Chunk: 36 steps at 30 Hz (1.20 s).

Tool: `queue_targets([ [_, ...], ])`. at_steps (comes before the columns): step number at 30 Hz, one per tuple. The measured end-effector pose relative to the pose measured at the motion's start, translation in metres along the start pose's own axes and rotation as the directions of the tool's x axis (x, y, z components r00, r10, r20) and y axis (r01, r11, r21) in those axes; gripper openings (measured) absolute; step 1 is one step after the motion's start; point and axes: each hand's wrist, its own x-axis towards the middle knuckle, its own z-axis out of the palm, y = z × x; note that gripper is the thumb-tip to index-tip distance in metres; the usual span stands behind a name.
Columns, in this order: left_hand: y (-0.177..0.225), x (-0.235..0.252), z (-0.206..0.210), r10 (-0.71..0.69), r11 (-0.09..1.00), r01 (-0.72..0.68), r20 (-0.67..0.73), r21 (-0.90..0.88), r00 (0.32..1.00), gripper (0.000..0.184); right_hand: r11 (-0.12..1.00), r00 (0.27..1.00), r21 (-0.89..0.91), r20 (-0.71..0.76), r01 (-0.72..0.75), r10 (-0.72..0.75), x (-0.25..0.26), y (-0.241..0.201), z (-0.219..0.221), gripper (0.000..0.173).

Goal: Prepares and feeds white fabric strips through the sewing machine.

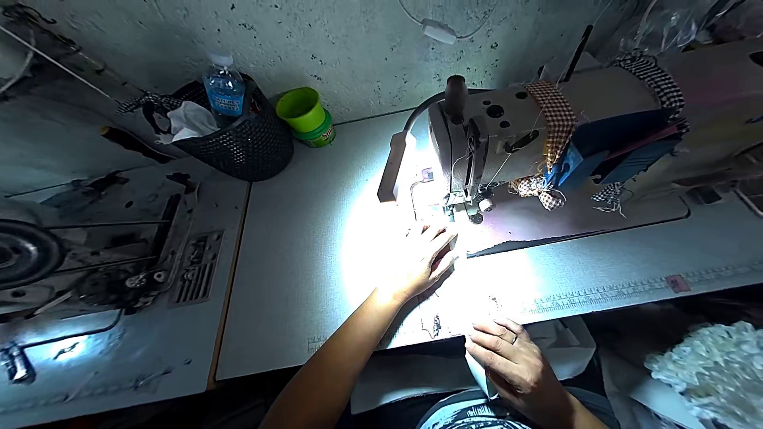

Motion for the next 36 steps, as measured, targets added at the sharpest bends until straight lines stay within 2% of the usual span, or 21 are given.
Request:
queue_targets([
  [2, 0.006, -0.003, -0.001, 0.015, 0.999, -0.015, 0.017, 0.051, 1.0, 0.048, 0.999, 1.0, 0.032, 0.007, 0.007, -0.007, -0.002, 0.002, -0.002, 0.021],
  [6, 0.027, -0.012, -0.003, -0.104, 0.986, 0.091, 0.091, 0.137, 0.99, 0.059, 1.0, 1.0, 0.022, 0.014, 0.012, -0.012, -0.005, 0.002, -0.004, 0.022],
  [12, 0.058, -0.027, 0.003, -0.137, 0.971, 0.134, -0.001, 0.196, 0.991, 0.056, 0.999, 1.0, 0.032, -0.018, -0.001, 0.002, -0.008, 0.001, -0.009, 0.024],
  [18, 0.06, -0.029, 0.004, -0.177, 0.981, 0.176, 0.0, 0.086, 0.984, 0.059, 0.999, 1.0, 0.045, -0.019, 0.0, 0.001, -0.012, 0.006, -0.01, 0.024],
  [22, 0.059, -0.029, 0.004, -0.194, 0.981, 0.194, 0.006, 0.02, 0.981, 0.054, 0.999, 1.0, 0.053, -0.031, 0.001, 0.0, -0.012, 0.006, -0.011, 0.024],
  [28, 0.058, -0.03, 0.005, -0.198, 0.98, 0.198, 0.009, 0.035, 0.98, 0.05, 0.999, 0.998, 0.046, -0.058, 0.018, -0.015, -0.016, 0.007, -0.003, 0.023],
  [30, 0.053, -0.026, 0.001, -0.21, 0.975, 0.209, 0.002, -0.075, 0.978, 0.045, 0.999, 0.998, 0.045, -0.058, 0.017, -0.014, -0.017, 0.007, -0.003, 0.023],
  [33, 0.037, -0.007, -0.011, -0.366, 0.865, 0.323, -0.044, -0.384, 0.929, 0.033, 0.998, 0.999, 0.058, -0.049, 0.005, -0.002, -0.017, 0.007, -0.004, 0.023],
  [34, 0.028, 0.001, -0.014, -0.431, 0.834, 0.367, -0.07, -0.412, 0.9, 0.031, 0.998, 0.999, 0.059, -0.047, 0.003, 0.0, -0.017, 0.006, -0.004, 0.023],
  [36, 0.008, 0.02, -0.02, -0.495, 0.836, 0.436, -0.117, -0.334, 0.861, 0.03, 0.999, 0.999, 0.045, -0.042, 0.002, 0.0, -0.017, 0.005, -0.004, 0.024],
])
